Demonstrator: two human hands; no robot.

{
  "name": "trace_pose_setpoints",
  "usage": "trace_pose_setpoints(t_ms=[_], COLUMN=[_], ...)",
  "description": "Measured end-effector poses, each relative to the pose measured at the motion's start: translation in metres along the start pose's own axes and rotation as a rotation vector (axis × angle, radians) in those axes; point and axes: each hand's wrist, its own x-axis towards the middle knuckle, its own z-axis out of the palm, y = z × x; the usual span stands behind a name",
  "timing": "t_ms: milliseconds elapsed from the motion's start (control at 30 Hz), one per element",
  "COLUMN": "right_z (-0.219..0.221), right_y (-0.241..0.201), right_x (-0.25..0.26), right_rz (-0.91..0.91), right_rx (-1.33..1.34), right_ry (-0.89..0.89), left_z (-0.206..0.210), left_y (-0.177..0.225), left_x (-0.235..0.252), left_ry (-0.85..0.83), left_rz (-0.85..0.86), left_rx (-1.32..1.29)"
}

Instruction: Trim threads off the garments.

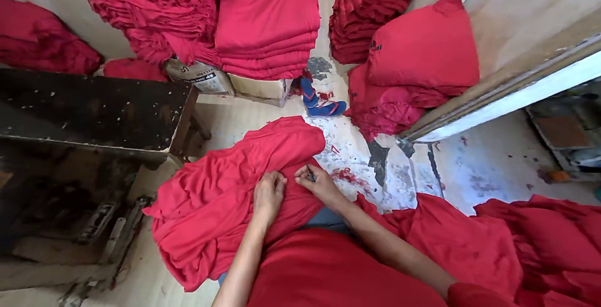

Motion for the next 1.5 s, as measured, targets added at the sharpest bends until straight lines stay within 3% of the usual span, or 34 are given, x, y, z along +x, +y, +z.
trace_pose_setpoints(t_ms=[100,167,400,567,867,1233,1400,1500], right_z=[-0.007,-0.01,-0.008,-0.011,-0.011,-0.001,-0.003,-0.006], right_y=[0.002,0.004,0.001,0.004,0.0,-0.023,-0.015,-0.008], right_x=[-0.002,-0.004,-0.006,-0.008,-0.011,-0.01,-0.009,-0.01], right_rz=[0.029,0.046,0.063,0.057,-0.062,-0.073,-0.059,-0.051], right_rx=[0.233,0.327,0.385,0.361,-0.14,-0.589,-0.463,-0.064], right_ry=[-0.03,-0.047,-0.025,-0.027,-0.14,-0.183,-0.163,-0.047], left_z=[-0.007,-0.006,0.019,0.004,0.006,0.008,0.008,0.007], left_y=[-0.01,-0.013,0.006,-0.015,-0.027,-0.029,-0.03,-0.029], left_x=[0.004,0.006,-0.001,0.009,0.011,0.012,0.012,0.01], left_ry=[-0.054,-0.059,0.025,-0.025,-0.004,-0.009,0.012,0.021], left_rz=[-0.084,-0.085,0.114,0.041,0.019,0.034,0.046,0.053], left_rx=[-0.31,-0.355,0.237,-0.148,-0.527,-0.472,-0.494,-0.577])
